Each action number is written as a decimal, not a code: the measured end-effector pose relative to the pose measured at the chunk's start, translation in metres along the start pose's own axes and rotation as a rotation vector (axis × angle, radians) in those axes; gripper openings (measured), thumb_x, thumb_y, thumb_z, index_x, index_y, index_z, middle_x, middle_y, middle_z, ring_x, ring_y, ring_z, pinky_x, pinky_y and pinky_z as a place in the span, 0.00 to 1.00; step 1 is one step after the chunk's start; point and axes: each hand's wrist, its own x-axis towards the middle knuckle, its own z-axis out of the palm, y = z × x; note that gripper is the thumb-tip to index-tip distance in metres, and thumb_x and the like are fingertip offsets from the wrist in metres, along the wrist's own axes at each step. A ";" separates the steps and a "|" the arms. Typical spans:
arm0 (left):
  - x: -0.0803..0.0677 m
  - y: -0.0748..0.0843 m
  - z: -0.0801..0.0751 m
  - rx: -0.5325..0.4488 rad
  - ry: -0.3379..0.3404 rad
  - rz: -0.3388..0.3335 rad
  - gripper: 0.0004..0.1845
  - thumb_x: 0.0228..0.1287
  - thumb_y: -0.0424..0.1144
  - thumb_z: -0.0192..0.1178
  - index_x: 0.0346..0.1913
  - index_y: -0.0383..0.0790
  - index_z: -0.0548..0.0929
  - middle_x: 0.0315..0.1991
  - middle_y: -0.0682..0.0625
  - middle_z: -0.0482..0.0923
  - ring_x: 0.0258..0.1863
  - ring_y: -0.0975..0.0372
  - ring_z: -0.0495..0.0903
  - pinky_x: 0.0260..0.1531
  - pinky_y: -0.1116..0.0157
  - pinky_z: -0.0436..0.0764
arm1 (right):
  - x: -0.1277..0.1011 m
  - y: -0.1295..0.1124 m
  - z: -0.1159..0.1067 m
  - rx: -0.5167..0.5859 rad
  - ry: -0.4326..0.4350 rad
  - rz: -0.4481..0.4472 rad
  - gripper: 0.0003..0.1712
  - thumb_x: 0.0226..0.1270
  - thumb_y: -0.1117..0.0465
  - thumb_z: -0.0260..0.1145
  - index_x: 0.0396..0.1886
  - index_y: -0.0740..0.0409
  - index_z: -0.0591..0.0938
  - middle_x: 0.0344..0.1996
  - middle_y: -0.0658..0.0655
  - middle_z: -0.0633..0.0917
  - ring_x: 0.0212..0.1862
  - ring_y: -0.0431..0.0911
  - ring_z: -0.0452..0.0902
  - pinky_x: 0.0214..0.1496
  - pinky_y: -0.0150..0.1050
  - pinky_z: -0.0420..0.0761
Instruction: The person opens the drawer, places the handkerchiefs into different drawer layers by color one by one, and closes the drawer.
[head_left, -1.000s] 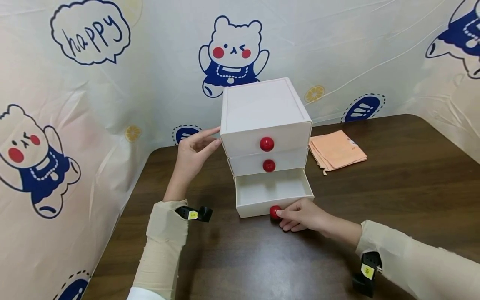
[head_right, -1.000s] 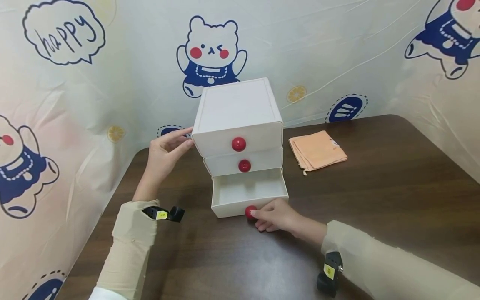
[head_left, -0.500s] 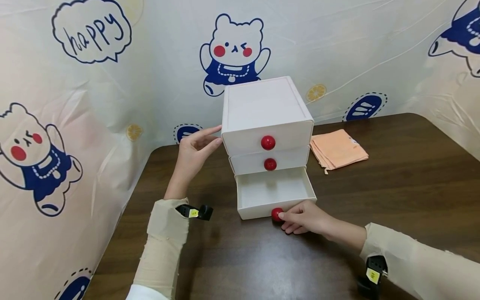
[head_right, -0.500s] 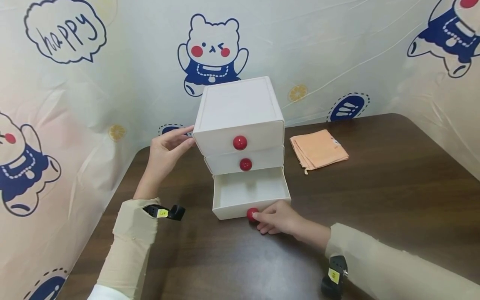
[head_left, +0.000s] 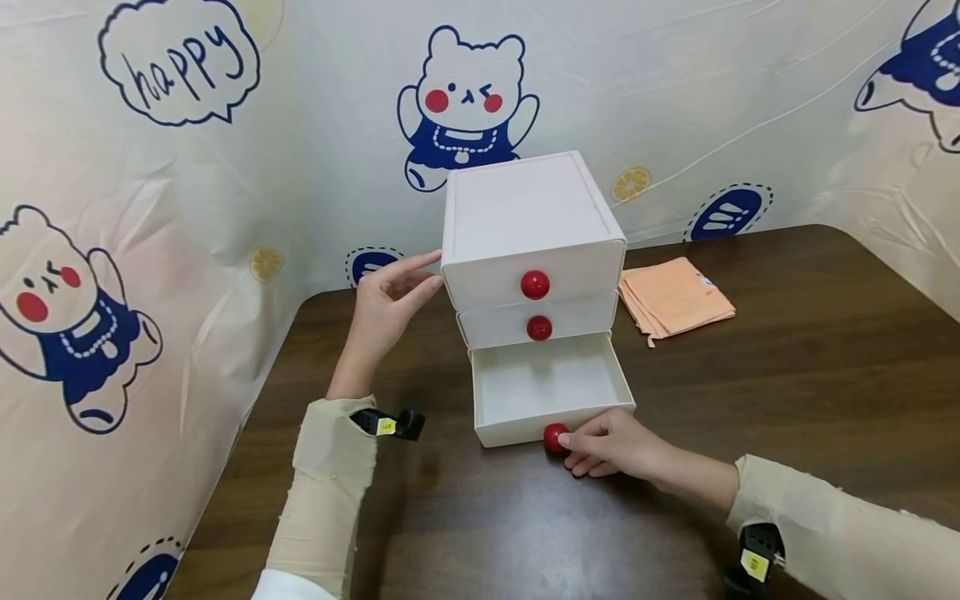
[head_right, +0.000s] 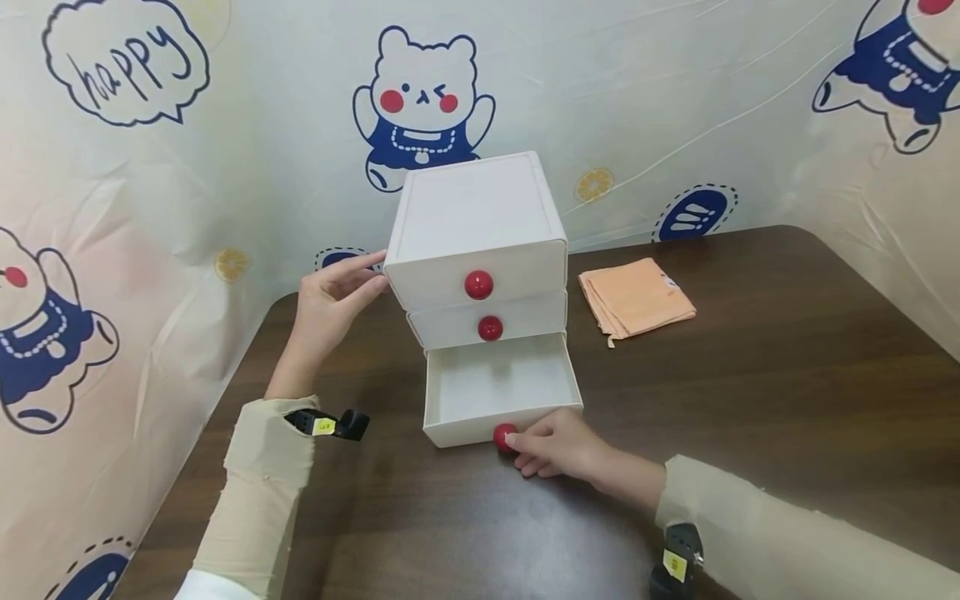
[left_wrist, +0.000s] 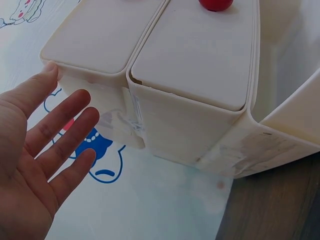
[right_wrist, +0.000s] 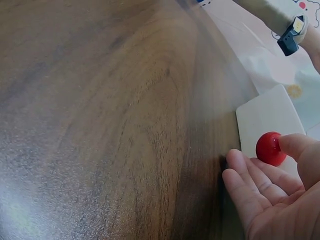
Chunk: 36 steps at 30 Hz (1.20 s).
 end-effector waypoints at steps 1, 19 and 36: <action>0.000 0.000 0.000 0.001 0.000 0.000 0.18 0.60 0.31 0.60 0.54 0.33 0.78 0.41 0.38 0.81 0.37 0.58 0.80 0.38 0.66 0.77 | 0.000 0.000 0.000 0.000 -0.001 -0.005 0.21 0.63 0.54 0.62 0.39 0.72 0.82 0.28 0.60 0.85 0.31 0.48 0.82 0.35 0.42 0.81; 0.001 0.000 -0.001 0.005 0.002 0.003 0.18 0.60 0.31 0.60 0.54 0.33 0.78 0.40 0.39 0.81 0.37 0.59 0.80 0.39 0.67 0.77 | -0.002 0.000 0.005 0.029 0.004 -0.018 0.21 0.64 0.56 0.61 0.40 0.74 0.81 0.28 0.62 0.85 0.30 0.49 0.82 0.35 0.44 0.81; 0.001 -0.001 0.000 0.011 0.001 0.000 0.18 0.60 0.31 0.60 0.54 0.32 0.78 0.41 0.39 0.81 0.37 0.60 0.80 0.39 0.67 0.77 | -0.003 -0.002 0.003 0.012 -0.023 0.023 0.21 0.64 0.55 0.60 0.40 0.74 0.80 0.28 0.61 0.84 0.31 0.47 0.81 0.34 0.43 0.81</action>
